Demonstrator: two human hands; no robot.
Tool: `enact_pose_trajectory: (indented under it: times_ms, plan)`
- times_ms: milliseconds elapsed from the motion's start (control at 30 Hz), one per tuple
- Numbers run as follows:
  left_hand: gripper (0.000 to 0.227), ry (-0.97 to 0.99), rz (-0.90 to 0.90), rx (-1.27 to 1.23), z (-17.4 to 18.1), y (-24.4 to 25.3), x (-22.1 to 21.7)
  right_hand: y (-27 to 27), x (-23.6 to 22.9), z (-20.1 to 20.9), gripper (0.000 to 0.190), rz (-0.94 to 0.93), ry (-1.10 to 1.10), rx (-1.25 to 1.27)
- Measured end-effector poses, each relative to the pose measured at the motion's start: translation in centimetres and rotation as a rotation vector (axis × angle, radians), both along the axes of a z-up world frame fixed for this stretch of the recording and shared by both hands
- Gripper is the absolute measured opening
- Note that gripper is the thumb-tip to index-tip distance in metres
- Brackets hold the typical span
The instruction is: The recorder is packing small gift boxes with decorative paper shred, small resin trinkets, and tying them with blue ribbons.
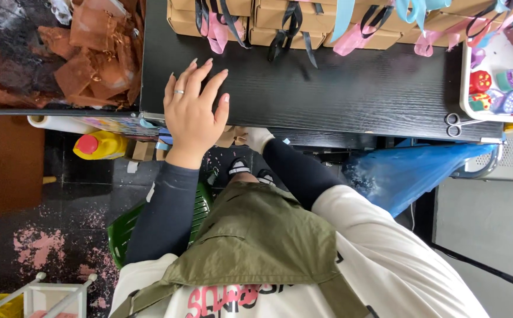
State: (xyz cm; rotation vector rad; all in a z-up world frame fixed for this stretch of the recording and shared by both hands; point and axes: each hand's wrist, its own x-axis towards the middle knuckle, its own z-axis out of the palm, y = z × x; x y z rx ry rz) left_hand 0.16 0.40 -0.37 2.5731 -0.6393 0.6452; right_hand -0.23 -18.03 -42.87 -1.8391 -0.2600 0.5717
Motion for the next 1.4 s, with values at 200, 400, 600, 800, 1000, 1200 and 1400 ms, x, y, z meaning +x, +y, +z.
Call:
enact_pose_trajectory:
  times_ms: [200,400,600,800,1000,1200,1400]
  plan:
    - [0.033,-0.005,-0.012,-0.016,-0.3,0.3,-0.2,-3.4,-4.1,14.8,0.024,-0.706,0.835,1.116]
    - [0.025,0.011,-0.050,-0.083,-1.4,0.8,-0.3,-8.1,-9.8,22.7,0.026,-0.905,0.814,1.391]
    - [0.023,-0.066,-0.777,-0.088,-2.2,0.0,-4.7,-8.4,-14.3,32.5,0.033,-0.975,0.673,1.398]
    - [0.015,-0.009,-0.772,-0.046,-5.4,-4.0,-7.8,-9.7,-17.0,36.8,0.040,-0.862,0.781,1.515]
    - [0.039,0.026,-0.771,-0.133,-4.7,-4.8,-6.9,-9.2,-17.7,44.4,0.055,-0.567,0.585,1.186]
    - [0.056,0.206,-0.787,-0.351,2.0,-4.7,-6.1,-19.7,-21.7,37.2,0.041,-0.896,-0.166,0.116]
    - [0.061,0.342,-0.567,-0.513,2.1,-6.1,-1.0,-23.7,-24.6,28.5,0.046,-1.215,-0.134,-0.011]
